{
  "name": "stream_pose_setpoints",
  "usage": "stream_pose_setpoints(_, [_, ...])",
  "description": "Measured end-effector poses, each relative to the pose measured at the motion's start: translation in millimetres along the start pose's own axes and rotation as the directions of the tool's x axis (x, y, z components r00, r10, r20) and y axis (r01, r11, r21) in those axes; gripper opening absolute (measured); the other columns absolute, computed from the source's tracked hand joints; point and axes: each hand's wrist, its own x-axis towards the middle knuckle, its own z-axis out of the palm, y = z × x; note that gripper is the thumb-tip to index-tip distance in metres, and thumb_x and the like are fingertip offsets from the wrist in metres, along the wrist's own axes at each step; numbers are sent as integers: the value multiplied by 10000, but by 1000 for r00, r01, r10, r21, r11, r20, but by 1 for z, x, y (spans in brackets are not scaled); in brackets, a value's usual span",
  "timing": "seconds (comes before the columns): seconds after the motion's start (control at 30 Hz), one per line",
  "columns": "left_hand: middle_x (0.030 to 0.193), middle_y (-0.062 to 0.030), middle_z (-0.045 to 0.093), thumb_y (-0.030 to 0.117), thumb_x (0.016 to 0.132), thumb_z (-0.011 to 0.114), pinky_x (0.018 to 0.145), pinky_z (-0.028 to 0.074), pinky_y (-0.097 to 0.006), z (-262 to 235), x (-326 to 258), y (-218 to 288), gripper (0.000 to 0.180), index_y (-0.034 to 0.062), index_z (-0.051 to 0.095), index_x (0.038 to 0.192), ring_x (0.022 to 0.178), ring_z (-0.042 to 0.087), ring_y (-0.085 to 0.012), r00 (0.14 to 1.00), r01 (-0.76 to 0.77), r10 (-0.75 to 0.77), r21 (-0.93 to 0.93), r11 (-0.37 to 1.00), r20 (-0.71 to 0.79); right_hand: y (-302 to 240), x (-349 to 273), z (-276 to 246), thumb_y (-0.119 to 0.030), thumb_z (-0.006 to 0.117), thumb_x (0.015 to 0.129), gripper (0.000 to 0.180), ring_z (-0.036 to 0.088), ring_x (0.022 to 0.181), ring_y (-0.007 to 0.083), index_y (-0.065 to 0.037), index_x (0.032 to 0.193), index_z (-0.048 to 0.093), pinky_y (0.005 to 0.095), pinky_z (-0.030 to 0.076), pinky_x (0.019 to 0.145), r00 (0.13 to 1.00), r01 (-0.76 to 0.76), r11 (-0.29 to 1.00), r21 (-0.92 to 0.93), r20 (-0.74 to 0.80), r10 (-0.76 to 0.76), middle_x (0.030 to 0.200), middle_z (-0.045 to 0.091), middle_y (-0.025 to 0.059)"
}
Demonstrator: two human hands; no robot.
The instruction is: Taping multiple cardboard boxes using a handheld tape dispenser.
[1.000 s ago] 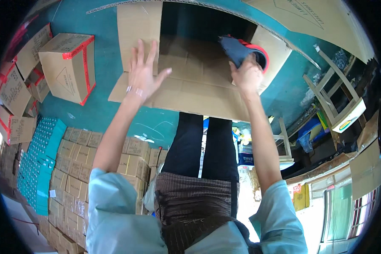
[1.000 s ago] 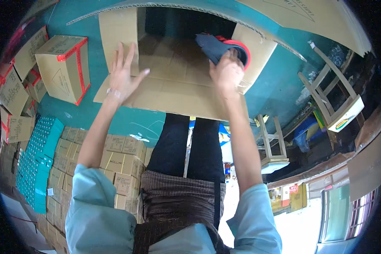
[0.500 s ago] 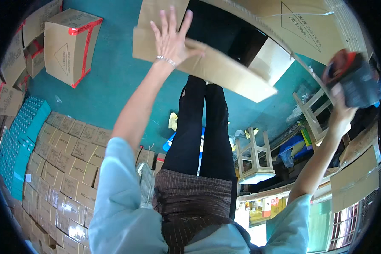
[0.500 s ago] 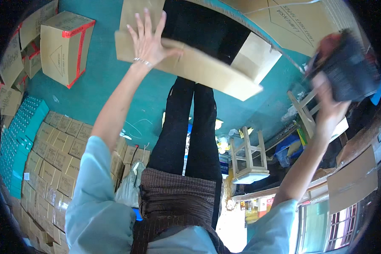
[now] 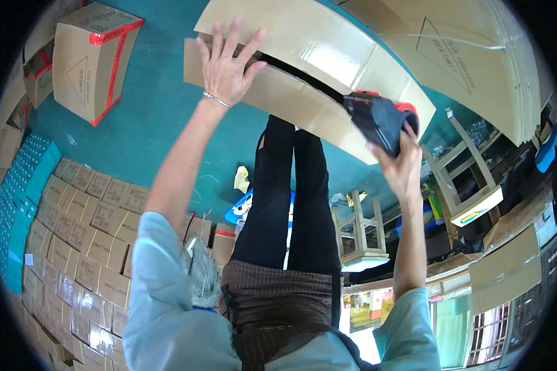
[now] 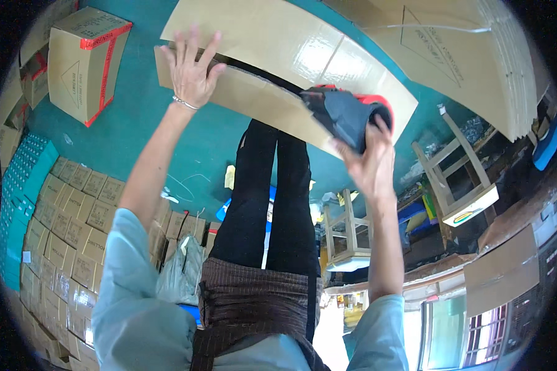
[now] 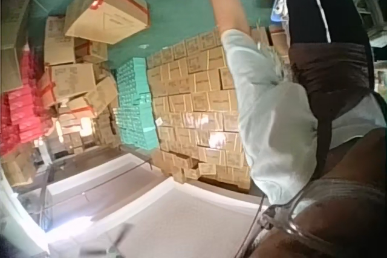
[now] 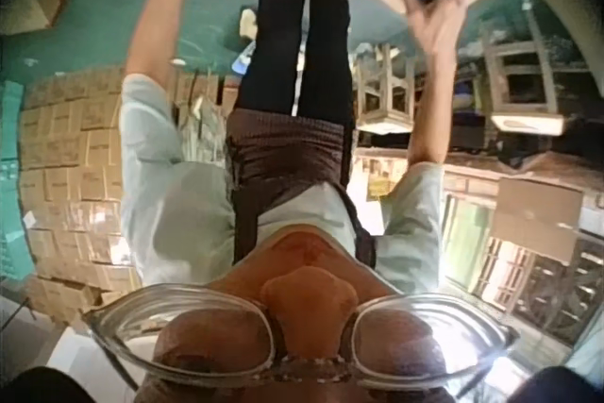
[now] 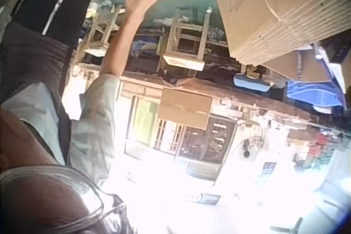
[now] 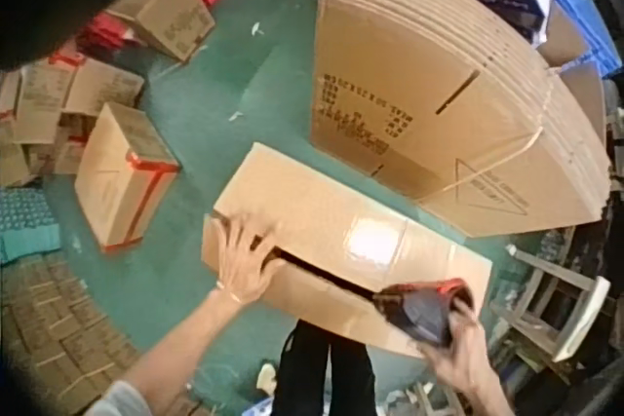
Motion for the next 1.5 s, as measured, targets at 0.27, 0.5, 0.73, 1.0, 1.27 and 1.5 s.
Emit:
stream_pose_setpoints(0.27, [1429,-32,429,192,901,556,1091,286,-478,3,27,-7,472,220,478,1366,1357,335,-275,973,-110,177,-377,920,150,-27,86,76,-403,826,624,533,677,643,238,5,928,668,311,525,650,977,-142,925,352,199,74,720,680,133])
stream_pose_setpoints(0.5, [1035,-66,678,164,904,619,876,479,-270,-26,42,5,260,-5,666,1095,967,602,-96,648,761,121,-630,-157,752,-38,92,80,-421,818,618,501,672,628,290,-7,862,676,345,530,605,994,6,939,343,96,-41,688,668,144])
stream_pose_setpoints(0.73, [927,-82,702,123,848,685,793,497,-245,-42,48,0,200,8,703,1010,839,639,-105,577,815,176,-550,-181,798,-27,88,81,-384,841,569,486,645,618,300,-23,856,688,351,516,630,989,119,932,341,40,-141,692,660,150])
stream_pose_setpoints(1.0, [887,-90,703,56,772,742,787,493,-259,-75,61,-86,183,-5,702,940,826,644,-117,471,879,-292,-471,75,832,-67,79,64,-337,835,608,427,664,634,280,15,799,687,352,521,638,990,-89,956,278,133,53,685,662,151])
stream_pose_setpoints(1.27, [926,-100,704,106,802,723,786,494,-235,15,45,-100,222,-11,708,990,853,634,-112,477,813,-697,-570,119,536,-134,146,84,-617,708,654,658,671,625,284,35,739,680,370,528,628,908,-372,926,-56,187,376,612,648,144])
stream_pose_setpoints(1.5, [954,-23,668,202,850,712,791,451,-218,22,15,-63,315,-38,681,1052,839,541,-54,743,655,-512,-628,420,432,-114,137,76,-635,712,646,641,678,650,277,0,734,688,367,532,653,937,-310,949,-53,154,314,620,651,147])
